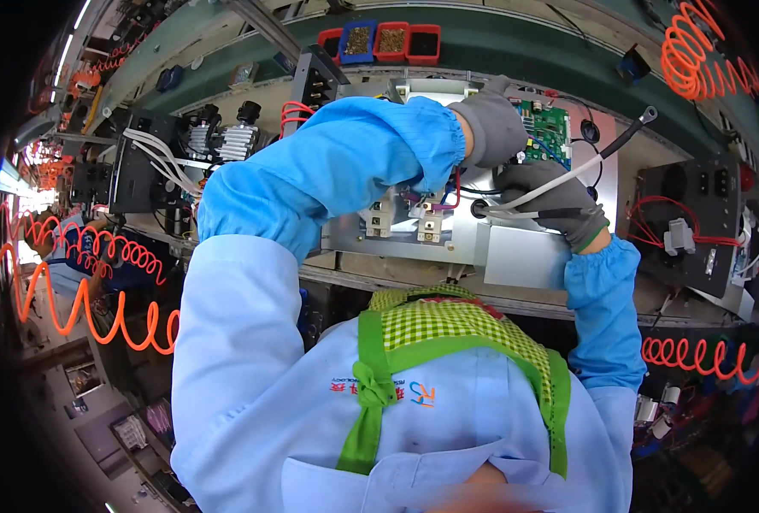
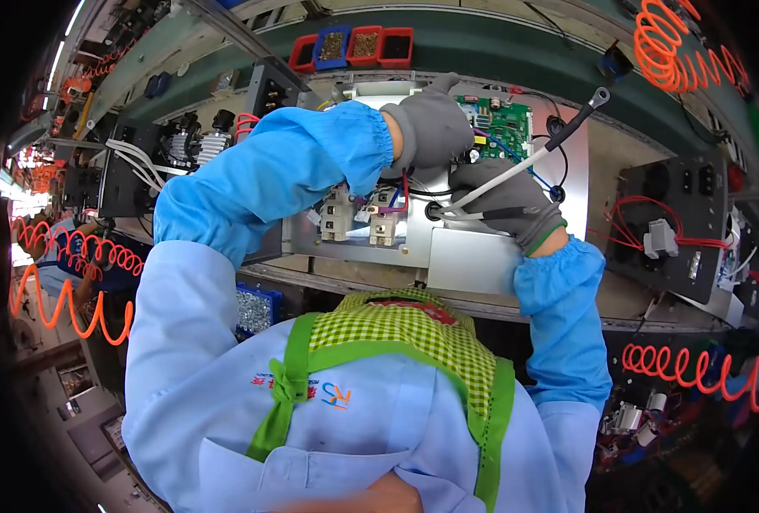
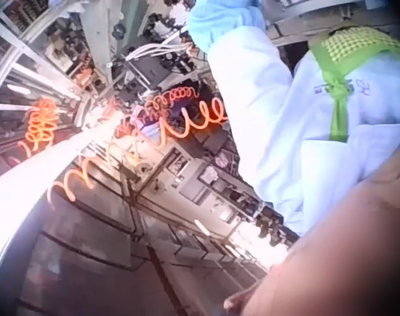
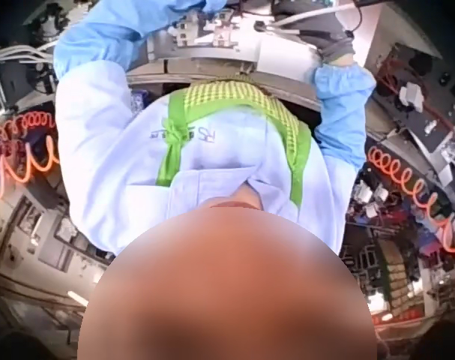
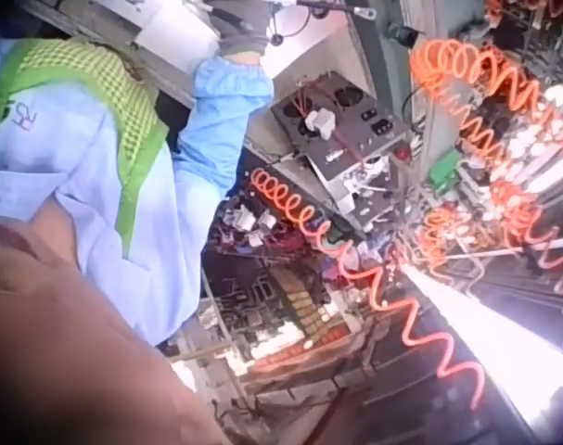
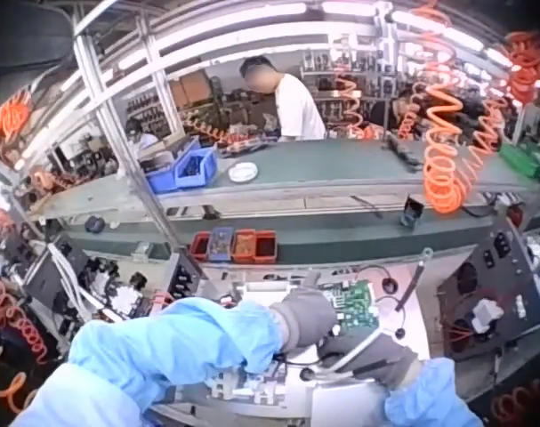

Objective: Assemble internal electronic components including a circuit board and capacitor into a metal chassis using a power screwdriver.

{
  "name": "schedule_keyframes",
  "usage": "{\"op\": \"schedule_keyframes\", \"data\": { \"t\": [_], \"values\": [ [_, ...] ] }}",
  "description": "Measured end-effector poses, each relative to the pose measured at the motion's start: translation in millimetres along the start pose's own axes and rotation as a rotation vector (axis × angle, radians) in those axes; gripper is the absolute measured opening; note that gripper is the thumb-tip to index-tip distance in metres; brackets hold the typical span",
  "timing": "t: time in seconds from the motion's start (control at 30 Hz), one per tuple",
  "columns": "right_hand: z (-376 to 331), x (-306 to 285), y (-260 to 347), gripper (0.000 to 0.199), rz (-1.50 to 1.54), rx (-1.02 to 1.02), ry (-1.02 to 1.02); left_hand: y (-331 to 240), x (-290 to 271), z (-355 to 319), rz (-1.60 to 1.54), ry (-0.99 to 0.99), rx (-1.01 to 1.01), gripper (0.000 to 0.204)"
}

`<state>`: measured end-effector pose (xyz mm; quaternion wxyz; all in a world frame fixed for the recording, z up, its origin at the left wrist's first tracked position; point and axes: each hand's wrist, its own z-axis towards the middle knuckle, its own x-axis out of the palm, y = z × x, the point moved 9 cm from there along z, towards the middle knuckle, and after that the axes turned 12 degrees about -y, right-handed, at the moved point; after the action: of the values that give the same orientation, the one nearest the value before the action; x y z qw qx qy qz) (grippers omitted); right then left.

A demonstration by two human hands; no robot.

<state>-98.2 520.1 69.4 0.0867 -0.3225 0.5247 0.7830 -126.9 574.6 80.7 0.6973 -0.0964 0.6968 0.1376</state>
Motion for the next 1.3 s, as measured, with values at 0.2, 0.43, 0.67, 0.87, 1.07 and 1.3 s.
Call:
{"op": "schedule_keyframes", "data": {
  "t": [0.2, 0.43, 0.67, 0.87, 1.07, 1.3],
  "values": [
    [3, 4, 1, 0.023, -0.087, 0.058, 0.081, -2, 4, -1, -0.007, -0.029, -0.027, 0.019],
    [4, 8, 4, 0.021, -0.125, 0.016, 0.107, -2, 2, -4, 0.035, -0.002, -0.096, 0.020],
    [8, 3, -1, 0.018, 0.184, 0.182, 0.050, 7, -21, -20, 0.086, -0.152, -0.126, 0.025],
    [-8, -34, 2, 0.033, 0.146, 0.284, -0.196, -25, -24, -54, -0.028, 0.107, -0.047, 0.018],
    [-77, -95, 67, 0.036, -0.025, 0.426, -0.527, -10, -18, -53, 0.044, -0.198, -0.109, 0.029],
    [-228, -39, 84, 0.017, 0.285, 0.511, -0.364, -12, -91, -113, 0.127, -0.280, -0.232, 0.056]
  ]
}}
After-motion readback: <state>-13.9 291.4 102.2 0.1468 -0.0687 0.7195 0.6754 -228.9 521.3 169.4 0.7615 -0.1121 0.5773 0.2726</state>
